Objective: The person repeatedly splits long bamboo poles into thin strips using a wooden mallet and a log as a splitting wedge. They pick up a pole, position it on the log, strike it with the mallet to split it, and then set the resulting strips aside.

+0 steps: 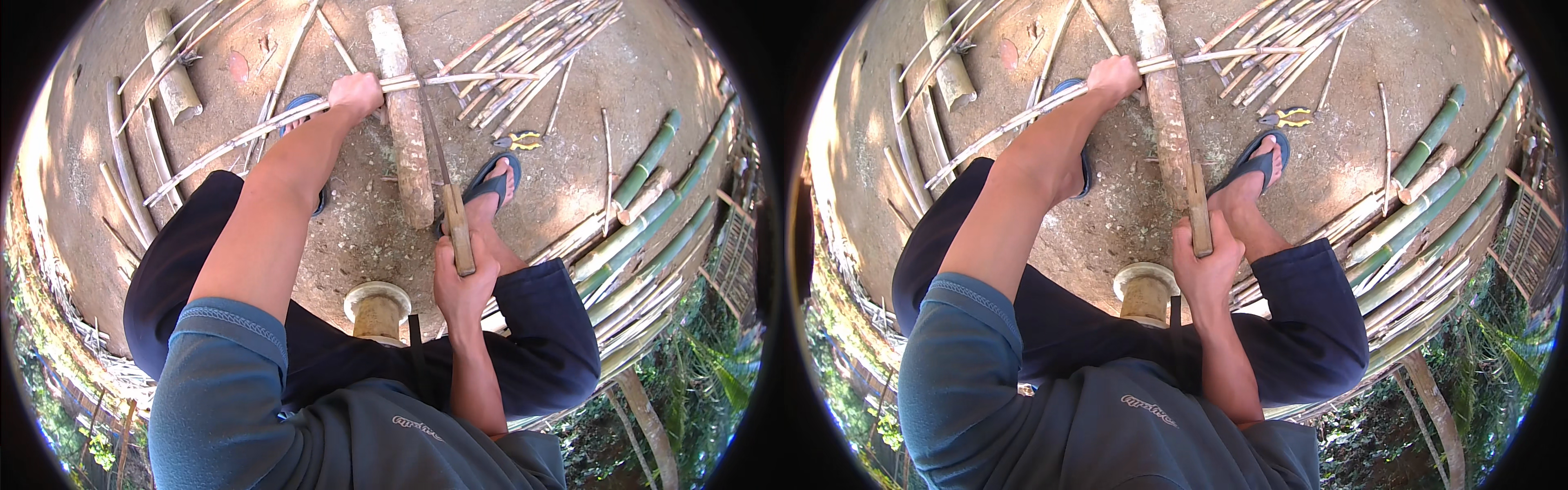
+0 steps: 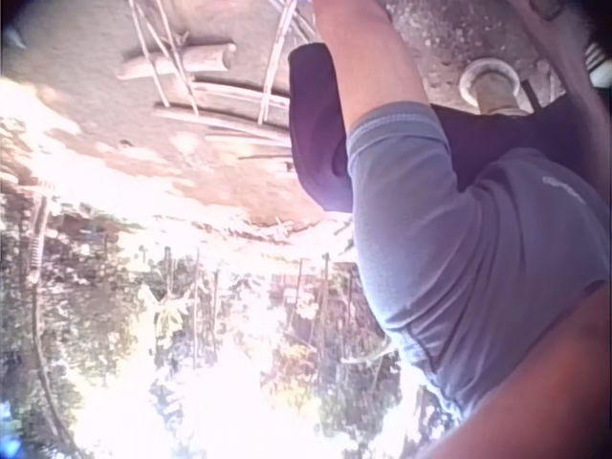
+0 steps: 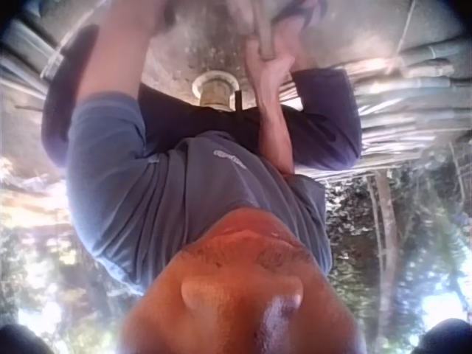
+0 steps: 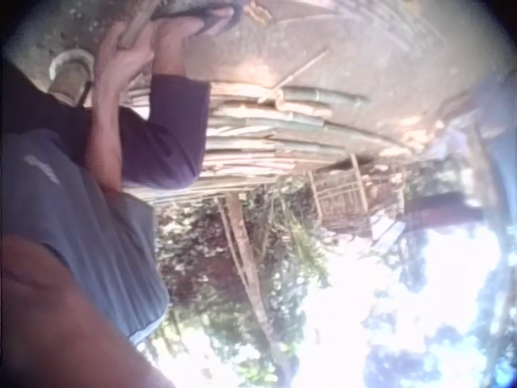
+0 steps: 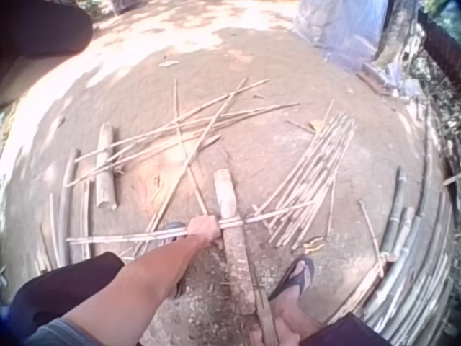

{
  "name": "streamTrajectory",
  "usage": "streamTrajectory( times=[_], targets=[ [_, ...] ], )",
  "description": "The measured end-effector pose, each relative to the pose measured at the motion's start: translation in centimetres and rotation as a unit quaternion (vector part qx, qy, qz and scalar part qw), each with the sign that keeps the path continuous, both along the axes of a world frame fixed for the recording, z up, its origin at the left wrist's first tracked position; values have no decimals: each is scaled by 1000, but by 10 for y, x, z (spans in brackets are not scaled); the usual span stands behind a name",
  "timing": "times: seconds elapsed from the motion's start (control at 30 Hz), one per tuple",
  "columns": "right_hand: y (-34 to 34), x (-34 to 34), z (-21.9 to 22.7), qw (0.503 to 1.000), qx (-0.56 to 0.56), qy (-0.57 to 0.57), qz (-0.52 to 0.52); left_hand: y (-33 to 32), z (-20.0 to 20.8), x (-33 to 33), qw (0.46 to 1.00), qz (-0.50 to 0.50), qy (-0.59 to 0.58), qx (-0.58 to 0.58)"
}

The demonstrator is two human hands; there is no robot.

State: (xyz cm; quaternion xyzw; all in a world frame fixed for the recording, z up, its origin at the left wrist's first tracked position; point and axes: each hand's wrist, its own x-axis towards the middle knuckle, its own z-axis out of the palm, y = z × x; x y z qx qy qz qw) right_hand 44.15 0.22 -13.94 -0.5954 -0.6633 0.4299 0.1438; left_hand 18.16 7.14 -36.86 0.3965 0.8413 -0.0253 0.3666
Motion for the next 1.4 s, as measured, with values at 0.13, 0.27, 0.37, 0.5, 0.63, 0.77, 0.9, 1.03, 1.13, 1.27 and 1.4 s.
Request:
streamTrajectory(
  times=[0.13, 0.27, 0.37, 0.5, 0.63, 0.77, 0.9, 1.03, 1.13, 1.27, 1.4],
  targets=[
    [9, 0, -17, 999, 37, 0, 23, 3, 1, 3, 1000, -6, 3, 0],
    [9, 1, -10, 998, 53, 20, 33, 1, -2, 4, 1000, -10, 10, 5],
    [-5, 10, -6, 1000, -4, -1, -7, 1, 1, 2, 1000, -8, 4, -6],
    [8, 7, -35, 999, 34, 20, 12, 2, -1, 0, 1000, -3, -2, -15],
    [5, 11, -57, 1000, 27, 11, 5, 4, -7, 3, 1000, -13, 12, 6],
    [-23, 30, -39, 1000, 1, -23, -3, -1, -2, -3, 1000, -13, -6, -12],
    [-3, 16, -81, 998, 55, 19, 7, 2, -2, 0, 999, -12, -28, -22],
    [13, 4, -109, 999, 17, 25, -18, 8, -4, 1, 1000, -26, -12, -4],
    [-20, 27, -81, 1000, 29, 12, -2, -1, -4, -2, 1000, -9, -10, -8],
    [-17, 27, -81, 995, 91, 41, 15, -2, -1, -5, 1000, -12, -11, -16],
    [27, -9, -128, 1000, 3, 19, -19, 8, -1, 7, 999, -19, -26, -23]
  ],
)
